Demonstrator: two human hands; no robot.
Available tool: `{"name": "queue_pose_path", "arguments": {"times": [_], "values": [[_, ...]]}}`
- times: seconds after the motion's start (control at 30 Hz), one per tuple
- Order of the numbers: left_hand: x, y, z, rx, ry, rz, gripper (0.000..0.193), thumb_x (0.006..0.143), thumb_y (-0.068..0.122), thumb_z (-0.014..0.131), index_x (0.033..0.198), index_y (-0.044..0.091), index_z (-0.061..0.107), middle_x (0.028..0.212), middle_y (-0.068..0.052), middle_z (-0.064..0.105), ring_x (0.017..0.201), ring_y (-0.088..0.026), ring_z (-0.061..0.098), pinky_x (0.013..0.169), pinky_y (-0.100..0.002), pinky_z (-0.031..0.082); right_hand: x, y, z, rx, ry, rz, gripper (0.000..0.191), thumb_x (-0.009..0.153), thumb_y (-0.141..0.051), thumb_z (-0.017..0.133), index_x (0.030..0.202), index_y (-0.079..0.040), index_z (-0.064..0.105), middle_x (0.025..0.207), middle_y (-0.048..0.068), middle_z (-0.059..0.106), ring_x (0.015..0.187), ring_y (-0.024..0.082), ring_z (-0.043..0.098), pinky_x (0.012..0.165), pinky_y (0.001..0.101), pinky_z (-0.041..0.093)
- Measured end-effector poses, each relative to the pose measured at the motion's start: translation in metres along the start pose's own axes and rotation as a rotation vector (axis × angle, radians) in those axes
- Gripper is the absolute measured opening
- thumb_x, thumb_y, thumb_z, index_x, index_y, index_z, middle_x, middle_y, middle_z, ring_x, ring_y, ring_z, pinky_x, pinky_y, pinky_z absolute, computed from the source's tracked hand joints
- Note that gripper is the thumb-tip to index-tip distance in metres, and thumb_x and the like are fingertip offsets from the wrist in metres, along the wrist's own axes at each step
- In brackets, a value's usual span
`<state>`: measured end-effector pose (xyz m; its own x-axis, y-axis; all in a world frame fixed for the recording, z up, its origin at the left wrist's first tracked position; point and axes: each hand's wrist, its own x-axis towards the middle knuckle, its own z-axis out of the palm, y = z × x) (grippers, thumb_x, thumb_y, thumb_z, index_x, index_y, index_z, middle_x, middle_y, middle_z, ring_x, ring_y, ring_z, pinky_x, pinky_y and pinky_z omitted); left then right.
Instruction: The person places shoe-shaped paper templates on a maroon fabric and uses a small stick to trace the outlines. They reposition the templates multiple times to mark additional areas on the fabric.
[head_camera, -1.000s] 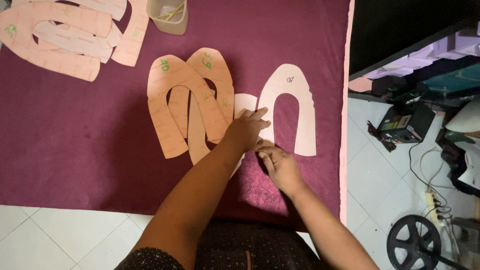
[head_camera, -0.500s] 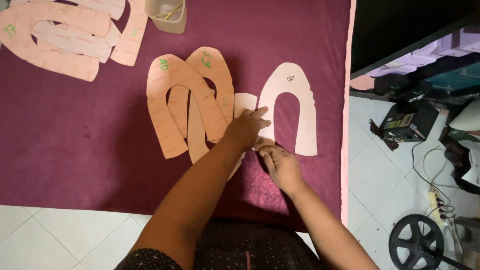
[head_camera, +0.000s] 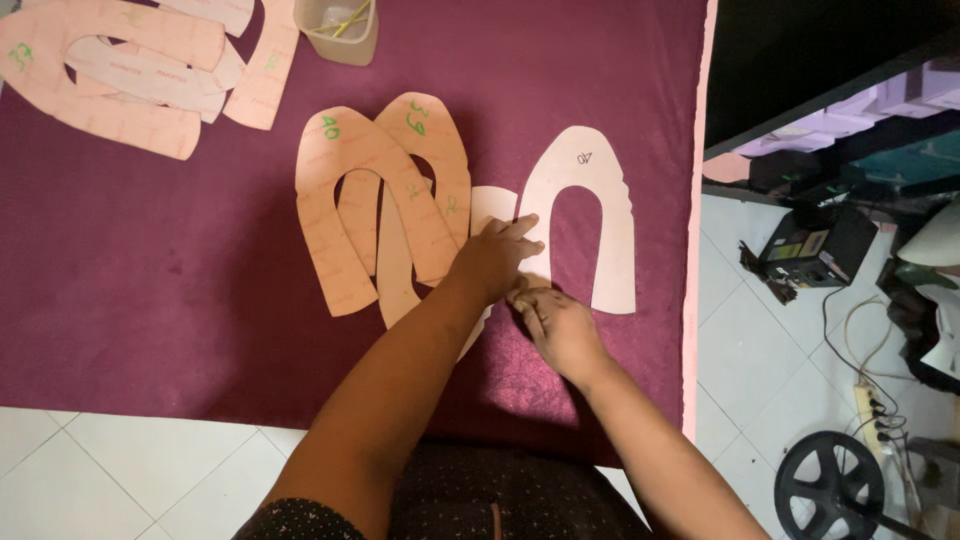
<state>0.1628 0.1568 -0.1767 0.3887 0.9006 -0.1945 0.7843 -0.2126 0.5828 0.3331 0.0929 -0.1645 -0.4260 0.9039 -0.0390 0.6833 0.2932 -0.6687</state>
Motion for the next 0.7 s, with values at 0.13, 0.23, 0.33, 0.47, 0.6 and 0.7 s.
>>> {"name": "queue_pose_path", "arguments": {"times": [0.13,0.23,0.33,0.47,0.6,0.7], "values": [[-0.002,0.0,0.002,0.001,0.034,0.021,0.059,0.071,0.018,0.087,0.127,0.022,0.07,0.159,0.004,0.041,0.13,-0.028,0.049,0.105,-0.04,0.048,-0.006,0.007,0.0,0.038,0.015,-0.002,0.016,0.096,-0.015,0.067,0.105,-0.003,0.072,0.105,0.015,0.076,0.093,0.033,0.074,0.082,0.0401,0.06],[-0.001,0.001,0.003,0.017,0.032,0.015,0.057,0.073,0.014,0.085,0.128,0.021,0.07,0.159,0.003,0.041,0.13,-0.028,0.049,0.104,-0.04,0.048,-0.011,0.017,-0.001,-0.009,-0.007,0.014,0.015,0.099,-0.018,0.065,0.104,-0.005,0.072,0.105,0.013,0.077,0.091,0.029,0.076,0.084,0.0384,0.062],[0.0,0.003,0.001,0.009,0.026,0.0,0.057,0.073,0.015,0.084,0.127,0.02,0.07,0.159,0.003,0.041,0.131,-0.027,0.048,0.104,-0.041,0.047,-0.021,0.03,-0.008,-0.081,0.012,0.101,0.017,0.1,-0.021,0.065,0.103,-0.007,0.073,0.103,0.013,0.078,0.089,0.028,0.076,0.084,0.0394,0.061],[0.0,0.005,-0.001,-0.005,-0.018,-0.025,0.057,0.074,0.015,0.084,0.129,0.019,0.069,0.16,0.004,0.04,0.131,-0.027,0.048,0.105,-0.04,0.047,-0.028,0.038,-0.02,-0.054,0.122,0.177,0.021,0.098,-0.023,0.067,0.104,-0.004,0.073,0.103,0.016,0.077,0.088,0.03,0.076,0.078,0.039,0.061],[-0.001,0.004,-0.001,-0.036,-0.006,-0.016,0.058,0.073,0.013,0.084,0.129,0.019,0.069,0.161,0.004,0.04,0.134,-0.025,0.048,0.106,-0.04,0.047,-0.026,0.038,-0.025,-0.048,0.129,0.299,0.024,0.098,-0.026,0.066,0.105,-0.005,0.074,0.102,0.015,0.077,0.086,0.03,0.076,0.076,0.0386,0.061],[0.0,0.003,0.001,-0.037,-0.024,-0.023,0.059,0.073,0.012,0.084,0.13,0.019,0.068,0.161,0.004,0.039,0.134,-0.025,0.047,0.106,-0.04,0.046,-0.024,0.04,-0.025,-0.025,0.135,0.305,0.024,0.098,-0.027,0.066,0.106,-0.006,0.075,0.102,0.015,0.077,0.086,0.029,0.076,0.077,0.0378,0.061]]}}
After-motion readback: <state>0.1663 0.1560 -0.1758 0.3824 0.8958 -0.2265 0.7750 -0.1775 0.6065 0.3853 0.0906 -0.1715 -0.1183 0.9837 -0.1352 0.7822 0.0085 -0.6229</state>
